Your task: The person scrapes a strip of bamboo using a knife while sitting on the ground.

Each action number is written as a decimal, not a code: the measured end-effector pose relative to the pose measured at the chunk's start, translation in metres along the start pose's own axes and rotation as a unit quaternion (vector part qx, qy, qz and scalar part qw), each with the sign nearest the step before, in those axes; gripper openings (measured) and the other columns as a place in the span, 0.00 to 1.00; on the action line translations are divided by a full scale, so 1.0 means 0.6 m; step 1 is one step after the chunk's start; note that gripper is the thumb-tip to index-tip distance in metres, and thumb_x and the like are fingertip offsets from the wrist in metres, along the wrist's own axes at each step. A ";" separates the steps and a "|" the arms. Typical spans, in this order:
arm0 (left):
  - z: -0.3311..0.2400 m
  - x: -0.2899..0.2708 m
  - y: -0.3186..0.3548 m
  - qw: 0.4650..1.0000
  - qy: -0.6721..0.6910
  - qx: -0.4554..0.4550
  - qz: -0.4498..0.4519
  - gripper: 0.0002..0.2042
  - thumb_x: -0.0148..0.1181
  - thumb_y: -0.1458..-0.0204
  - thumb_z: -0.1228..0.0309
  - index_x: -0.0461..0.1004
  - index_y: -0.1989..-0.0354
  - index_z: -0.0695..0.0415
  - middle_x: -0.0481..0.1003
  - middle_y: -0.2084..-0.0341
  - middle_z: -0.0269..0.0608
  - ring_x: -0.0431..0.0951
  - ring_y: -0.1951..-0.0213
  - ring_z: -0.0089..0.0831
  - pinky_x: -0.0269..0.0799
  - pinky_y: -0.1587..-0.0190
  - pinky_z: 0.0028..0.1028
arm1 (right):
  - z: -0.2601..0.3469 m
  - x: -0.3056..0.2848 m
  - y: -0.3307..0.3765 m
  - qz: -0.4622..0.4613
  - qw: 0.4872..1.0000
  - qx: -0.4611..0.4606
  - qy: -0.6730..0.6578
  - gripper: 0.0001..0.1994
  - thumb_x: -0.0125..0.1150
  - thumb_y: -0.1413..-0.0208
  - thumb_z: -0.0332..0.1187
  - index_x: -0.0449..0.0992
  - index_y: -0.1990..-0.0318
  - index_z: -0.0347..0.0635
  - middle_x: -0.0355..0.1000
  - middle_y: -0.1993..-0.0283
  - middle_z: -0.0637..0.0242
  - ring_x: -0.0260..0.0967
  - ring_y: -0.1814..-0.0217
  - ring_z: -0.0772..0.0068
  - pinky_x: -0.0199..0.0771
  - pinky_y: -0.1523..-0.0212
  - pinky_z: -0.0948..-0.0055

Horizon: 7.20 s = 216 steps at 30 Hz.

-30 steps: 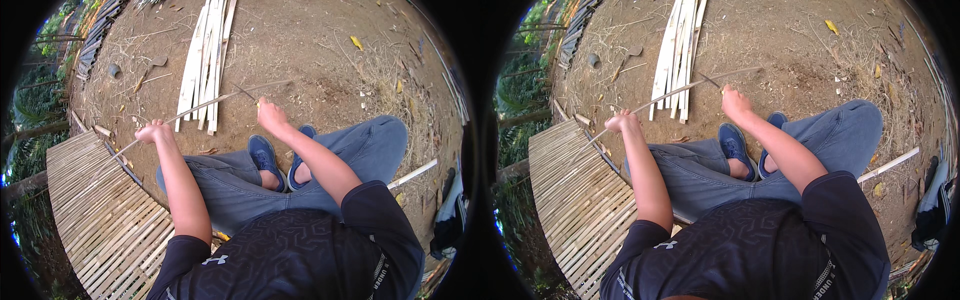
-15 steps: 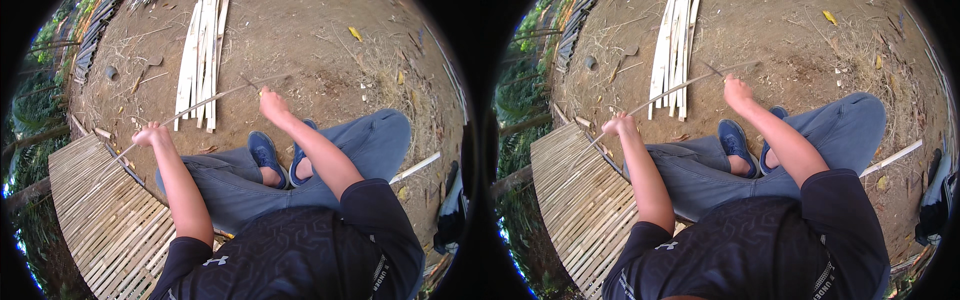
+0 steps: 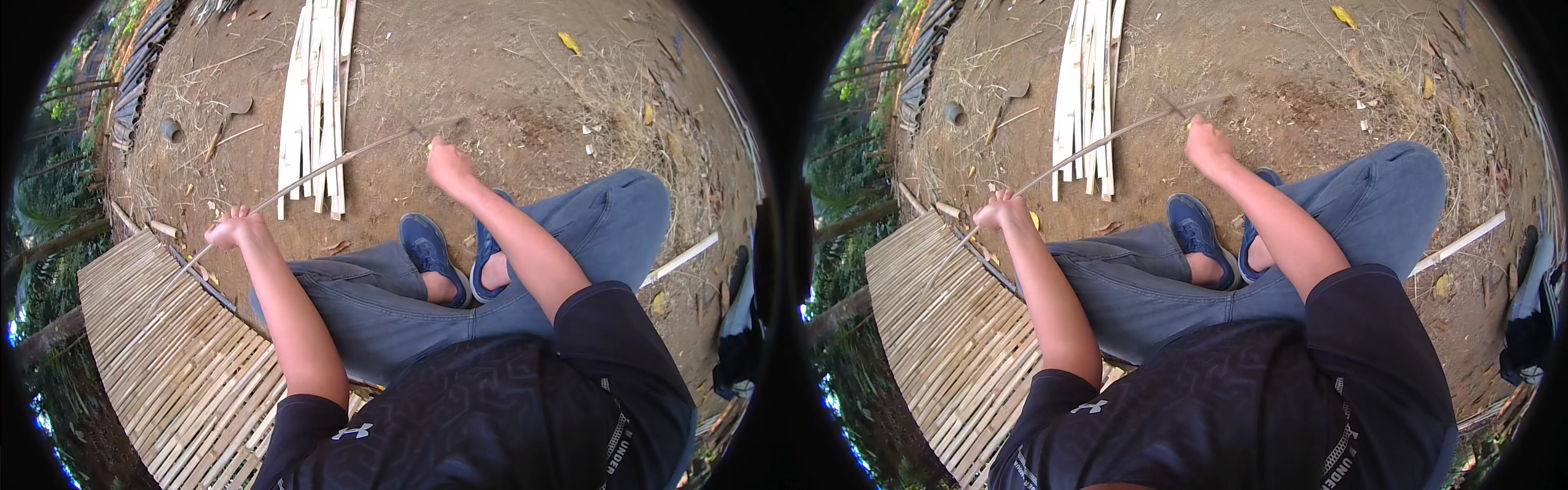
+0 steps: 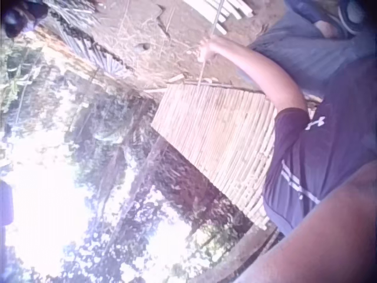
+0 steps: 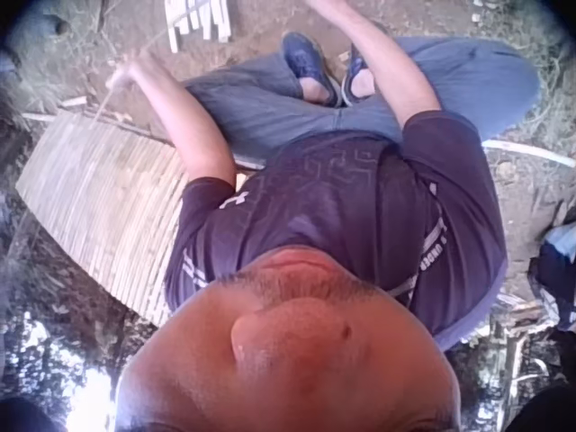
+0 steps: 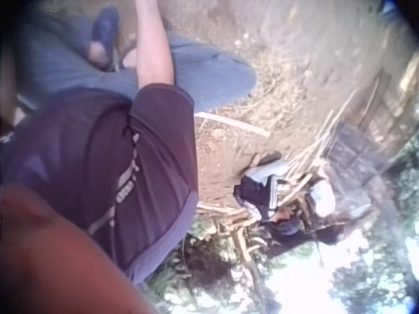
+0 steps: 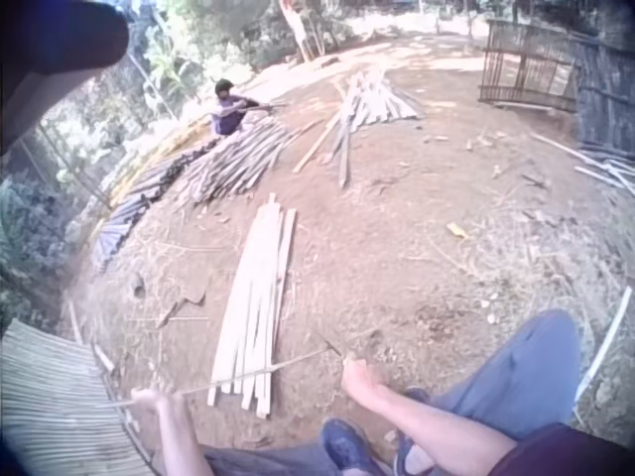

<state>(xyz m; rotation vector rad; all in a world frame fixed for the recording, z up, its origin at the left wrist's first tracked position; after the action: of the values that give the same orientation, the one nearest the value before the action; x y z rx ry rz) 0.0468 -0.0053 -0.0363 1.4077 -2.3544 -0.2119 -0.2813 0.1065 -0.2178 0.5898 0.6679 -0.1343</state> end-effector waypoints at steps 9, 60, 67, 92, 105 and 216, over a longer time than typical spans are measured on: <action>0.011 -0.026 -0.080 0.998 0.013 0.015 -0.055 0.27 0.33 0.46 0.60 0.53 0.45 0.73 0.67 0.58 0.61 0.63 0.74 0.34 0.61 0.74 0.32 | 0.040 0.036 0.038 0.033 0.998 -0.039 0.042 0.14 0.49 0.46 0.22 0.65 0.51 0.30 0.75 0.60 0.40 0.76 0.54 0.44 0.79 0.55 0.52; -0.023 0.030 0.021 0.913 0.164 -0.017 0.374 0.14 0.40 0.48 0.65 0.52 0.86 0.48 0.51 0.94 0.27 0.48 0.92 0.18 0.45 0.91 0.19 | -0.192 -0.033 -0.082 0.021 0.981 0.189 0.025 0.19 0.52 0.42 0.35 0.67 0.44 0.40 0.71 0.45 0.46 0.69 0.41 0.47 0.70 0.42 0.56; -0.027 0.009 0.028 0.895 0.186 -0.033 0.405 0.16 0.41 0.44 0.62 0.55 0.85 0.49 0.53 0.93 0.28 0.50 0.91 0.20 0.47 0.89 0.21 | -0.098 -0.082 -0.067 -0.072 0.980 0.152 -0.106 0.19 0.52 0.45 0.35 0.67 0.52 0.28 0.74 0.58 0.42 0.78 0.64 0.56 0.76 0.69 0.61; -0.069 -0.033 -0.016 0.978 0.154 0.017 0.138 0.20 0.50 0.38 0.51 0.59 0.65 0.58 0.62 0.78 0.35 0.72 0.77 0.31 0.78 0.71 0.34 | 0.182 -0.056 -0.029 0.001 0.905 -0.390 0.171 0.24 0.66 0.52 0.36 0.67 0.48 0.44 0.71 0.52 0.54 0.71 0.51 0.52 0.68 0.46 0.57; 0.002 0.016 0.006 0.905 0.114 -0.104 0.396 0.24 0.27 0.34 0.56 0.56 0.42 0.63 0.68 0.50 0.56 0.75 0.50 0.54 0.74 0.48 0.49 | 0.144 -0.356 0.143 -0.095 0.842 -0.482 0.223 0.18 0.56 0.40 0.40 0.73 0.46 0.44 0.75 0.52 0.60 0.72 0.50 0.55 0.72 0.51 0.61; -0.036 0.019 0.059 0.934 0.132 0.005 0.332 0.19 0.53 0.41 0.51 0.63 0.78 0.51 0.52 0.94 0.25 0.56 0.92 0.21 0.60 0.85 0.26 | -0.253 0.014 -0.093 -0.014 0.856 0.260 -0.446 0.11 0.57 0.42 0.39 0.67 0.70 0.44 0.59 0.83 0.74 0.50 0.89 0.82 0.50 0.90 0.80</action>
<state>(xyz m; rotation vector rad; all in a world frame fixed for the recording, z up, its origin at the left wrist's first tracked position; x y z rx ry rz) 0.0217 0.0034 -0.0024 0.5304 -2.4395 0.1698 -0.3743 0.1451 -0.3451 0.9402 -0.2923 -0.5915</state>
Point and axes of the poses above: each hand's wrist, its own y-axis away from the middle knuckle, its own x-axis out of the palm, z = x × y, the point moved 3 cm from there along -y, towards the middle knuckle
